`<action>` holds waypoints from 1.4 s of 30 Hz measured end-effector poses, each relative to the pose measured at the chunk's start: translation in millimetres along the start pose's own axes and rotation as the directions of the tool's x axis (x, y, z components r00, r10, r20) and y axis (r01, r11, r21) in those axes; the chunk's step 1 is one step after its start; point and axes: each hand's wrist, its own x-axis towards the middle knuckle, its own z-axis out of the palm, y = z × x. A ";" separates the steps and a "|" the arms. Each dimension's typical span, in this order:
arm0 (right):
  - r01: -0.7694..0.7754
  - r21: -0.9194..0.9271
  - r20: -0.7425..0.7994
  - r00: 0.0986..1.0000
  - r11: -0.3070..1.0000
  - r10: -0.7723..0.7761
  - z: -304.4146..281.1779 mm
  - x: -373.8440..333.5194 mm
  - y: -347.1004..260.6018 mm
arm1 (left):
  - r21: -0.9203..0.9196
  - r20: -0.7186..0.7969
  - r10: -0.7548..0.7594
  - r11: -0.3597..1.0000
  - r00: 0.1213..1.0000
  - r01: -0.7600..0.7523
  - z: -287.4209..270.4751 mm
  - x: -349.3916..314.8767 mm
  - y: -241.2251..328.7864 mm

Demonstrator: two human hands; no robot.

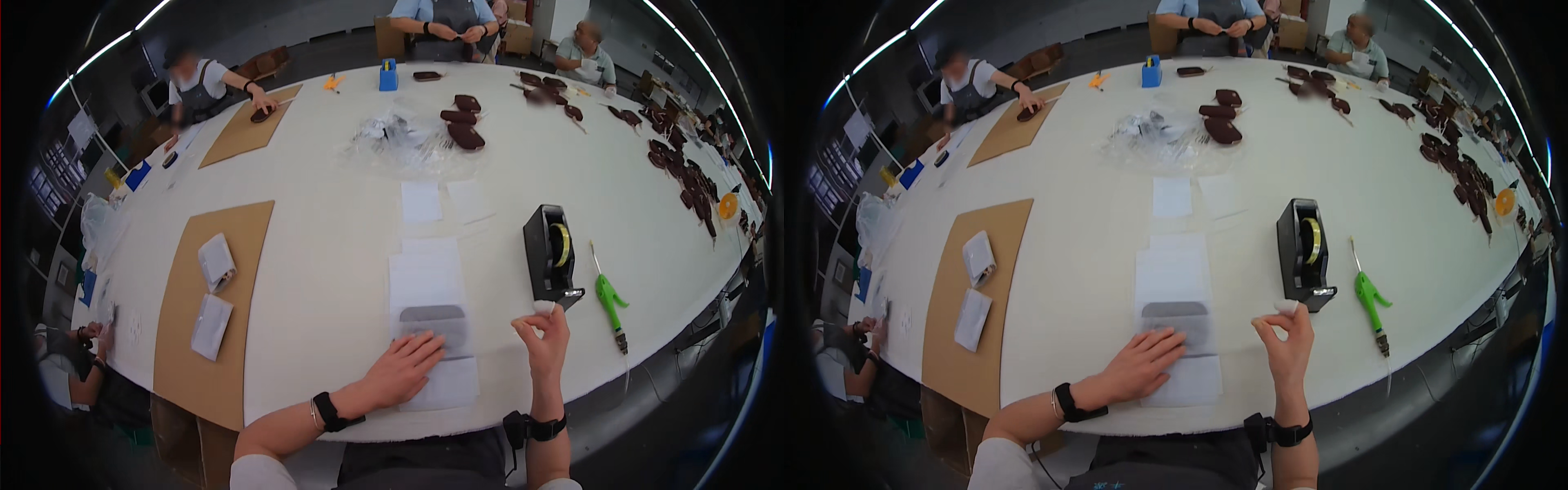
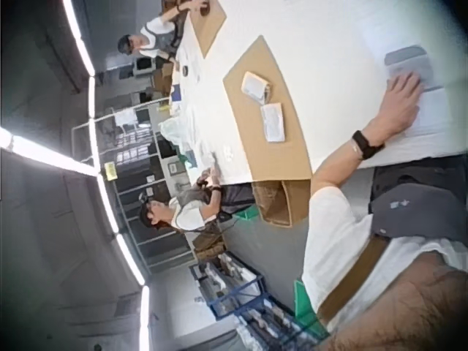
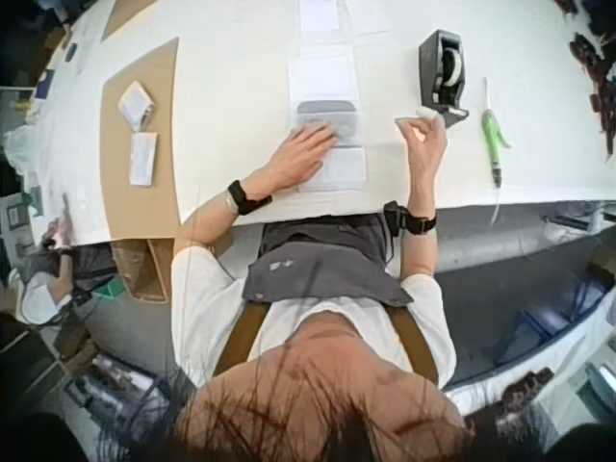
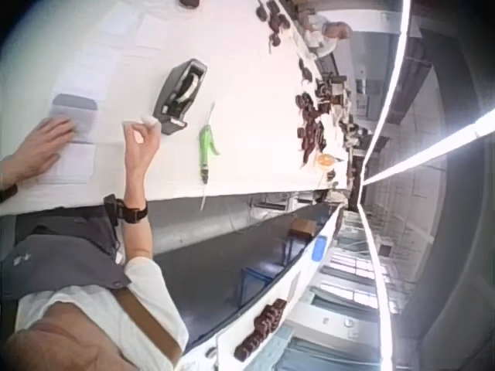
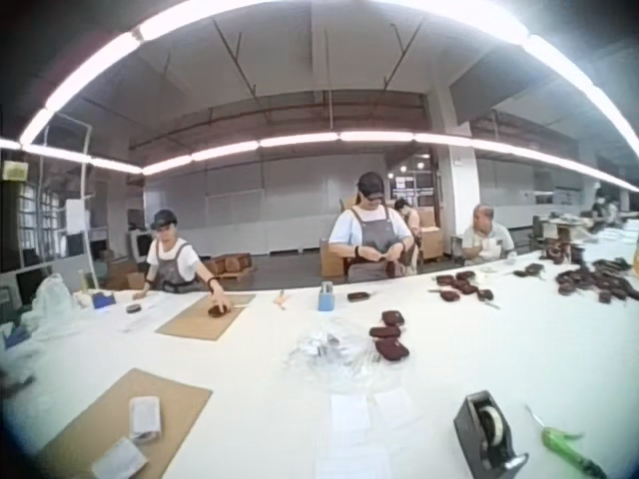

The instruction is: The person repeatedly picks up small maroon cases, uses a green screwdriver to tighten screws on the case surface, and then wraps each case in white paper. The process is repeated for multiple units on a large white table.

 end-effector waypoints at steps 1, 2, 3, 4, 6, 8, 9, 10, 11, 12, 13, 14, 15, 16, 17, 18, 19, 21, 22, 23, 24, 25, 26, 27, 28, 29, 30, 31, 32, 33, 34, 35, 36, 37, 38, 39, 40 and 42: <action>0.019 0.001 0.082 0.996 1.000 -0.019 17.0 -2.7 -2.7 | 0.001 -0.013 0.001 1.000 1.000 -0.001 0.6 0.0 -0.3; 0.017 0.049 0.154 0.988 0.999 -0.024 33.7 -4.3 -8.8 | 0.007 -0.019 -0.001 1.000 1.000 0.001 -0.5 -0.5 1.8; 0.069 -0.019 0.196 0.979 0.997 -0.064 44.8 -5.4 -3.7 | 0.015 -0.033 0.010 1.000 0.999 -0.009 -0.6 1.9 2.9; 0.070 -0.018 0.209 0.976 0.997 -0.065 56.3 -5.9 -3.1 | 0.032 -0.048 0.019 0.999 0.999 -0.017 -0.6 3.0 2.5; 0.076 -0.015 0.233 0.970 0.997 -0.071 75.3 -7.6 -1.4 | 0.023 -0.058 0.018 1.000 0.998 -0.016 1.7 3.2 2.5; 0.044 0.023 0.216 0.975 0.999 -0.048 85.9 -9.3 6.4 | 0.017 -0.068 0.017 1.000 0.998 -0.016 2.5 2.6 1.4; 0.024 0.035 0.216 0.976 0.999 -0.031 89.0 -9.6 8.3 | 0.012 -0.075 0.017 1.000 0.997 -0.016 2.6 3.0 1.3; 0.004 0.046 0.215 0.977 0.999 -0.014 91.5 -9.9 10.7 | 0.008 -0.081 0.018 1.000 0.997 -0.018 2.9 2.9 1.3; -0.005 0.034 0.216 0.976 0.999 -0.003 93.9 -10.7 14.9 | 0.008 -0.079 0.015 1.000 0.997 -0.014 3.4 2.3 1.3; -0.010 0.023 0.218 0.976 1.000 0.004 96.4 -10.5 19.0 | 0.011 -0.081 0.012 1.000 0.997 -0.011 3.5 2.6 0.5; -0.015 0.011 0.218 0.976 1.000 0.012 97.9 -10.5 21.3 | 0.014 -0.082 0.010 1.000 0.997 -0.009 3.9 3.0 -0.4; -0.004 -0.011 0.221 0.975 1.000 0.007 97.8 -10.9 21.6 | 0.012 -0.088 0.012 1.000 0.996 -0.011 5.1 3.1 -0.4; 0.005 -0.032 0.226 0.974 0.999 0.002 98.1 -11.6 20.2 | 0.012 -0.093 0.012 1.000 0.996 -0.011 6.6 2.4 0.1; 0.015 -0.053 0.230 0.973 0.998 -0.002 98.4 -12.1 19.9 | 0.012 -0.098 0.012 1.000 0.995 -0.011 7.6 2.2 0.2; 0.044 -0.072 0.220 0.975 0.996 -0.027 99.0 -12.2 22.0 | 0.004 -0.103 0.011 1.000 0.995 -0.010 7.5 2.7 -0.2; 0.074 -0.091 0.208 0.977 0.993 -0.054 99.3 -11.9 24.9 | -0.003 -0.109 0.011 1.000 0.994 -0.011 6.6 3.6 -0.4; 0.104 -0.111 0.196 0.977 0.988 -0.081 99.1 -11.8 27.1 | -0.009 -0.114 0.012 1.000 0.993 -0.013 6.3 4.4 -0.7; 0.251 -0.202 0.225 0.953 0.946 -0.205 97.9 -12.0 28.8 | -0.002 -0.110 0.015 1.000 0.994 -0.015 6.9 3.7 -1.3; 0.324 -0.245 0.243 0.933 0.914 -0.265 97.4 -12.0 28.9 | 0.003 -0.109 0.017 1.000 0.994 -0.017 7.2 3.2 -1.3; 0.351 -0.275 0.253 0.925 0.895 -0.284 96.9 -12.1 28.6 | 0.003 -0.113 0.017 1.000 0.993 -0.017 7.9 2.9 -1.3; 0.378 -0.303 0.262 0.916 0.875 -0.304 96.9 -12.0 27.6 | 0.006 -0.117 0.019 1.000 0.993 -0.018 8.2 2.7 -1.8; 0.404 -0.330 0.272 0.906 0.853 -0.324 96.8 -11.9 26.6 | 0.009 -0.121 0.020 1.000 0.992 -0.019 8.6 2.4 -2.0; 0.418 -0.341 0.282 0.900 0.842 -0.333 96.7 -12.0 25.9 | 0.010 -0.123 0.021 1.000 0.992 -0.020 9.0 1.6 -1.6; 0.433 -0.352 0.292 0.893 0.830 -0.342 96.6 -12.0 25.3 | 0.011 -0.125 0.023 1.000 0.992 -0.022 9.7 0.7 -1.0; 0.447 -0.362 0.302 0.886 0.818 -0.351 96.7 -11.7 24.5 | 0.012 -0.127 0.024 1.000 0.992 -0.022 9.7 0.3 -1.0; 0.429 -0.383 0.279 0.898 0.818 -0.341 98.4 -10.5 22.8 | 0.012 -0.128 0.021 1.000 0.992 -0.020 9.1 0.2 -1.4; 0.408 -0.406 0.255 0.910 0.818 -0.328 100.3 -9.1 20.6 | 0.009 -0.127 0.021 1.000 0.992 -0.020 9.2 0.3 -1.1; 0.387 -0.427 0.230 0.921 0.817 -0.315 101.6 -7.0 18.8 | 0.006 -0.126 0.020 1.000 0.992 -0.019 9.3 0.3 -0.8; 0.324 -0.439 0.231 0.942 0.838 -0.243 102.3 -2.6 22.8 | 0.017 -0.120 0.019 1.000 0.993 -0.017 9.4 0.0 -0.7; 0.260 -0.451 0.230 0.958 0.854 -0.170 102.5 4.7 32.3 | 0.029 -0.114 0.020 0.999 0.993 -0.016 9.2 -0.1 -0.2; 0.194 -0.462 0.224 0.970 0.866 -0.097 101.1 13.2 40.4 | 0.043 -0.108 0.024 0.999 0.994 -0.019 8.0 1.0 0.5; 0.105 -0.395 0.193 0.981 0.913 -0.029 97.9 24.0 46.5 | 0.020 -0.095 0.028 0.999 0.995 -0.026 6.3 3.1 1.6; 0.013 -0.316 0.169 0.985 0.949 0.043 94.8 35.8 51.9 | 0.000 -0.078 0.030 1.000 0.996 -0.030 2.7 4.7 2.3; -0.080 -0.234 0.153 0.981 0.969 0.118 90.1 43.9 53.2 | -0.022 -0.062 0.032 0.999 0.998 -0.033 -0.4 6.1 1.9; -0.061 -0.200 0.141 0.986 0.978 0.090 80.8 49.0 52.4 | -0.118 -0.062 0.001 0.993 0.998 -0.008 -6.0 11.4 -2.1; -0.043 -0.163 0.137 0.988 0.986 0.066 72.5 50.2 46.5 | -0.214 -0.057 -0.040 0.976 0.998 0.027 -14.8 16.6 -9.6; -0.029 -0.134 0.135 0.990 0.990 0.047 62.5 48.4 41.2 | -0.316 -0.048 -0.083 0.947 0.995 0.064 -21.4 22.8 -16.9; -0.034 -0.153 0.144 0.988 0.988 0.056 40.7 39.4 30.6 | -0.240 -0.138 -0.143 0.965 0.980 0.107 -36.8 45.2 -30.4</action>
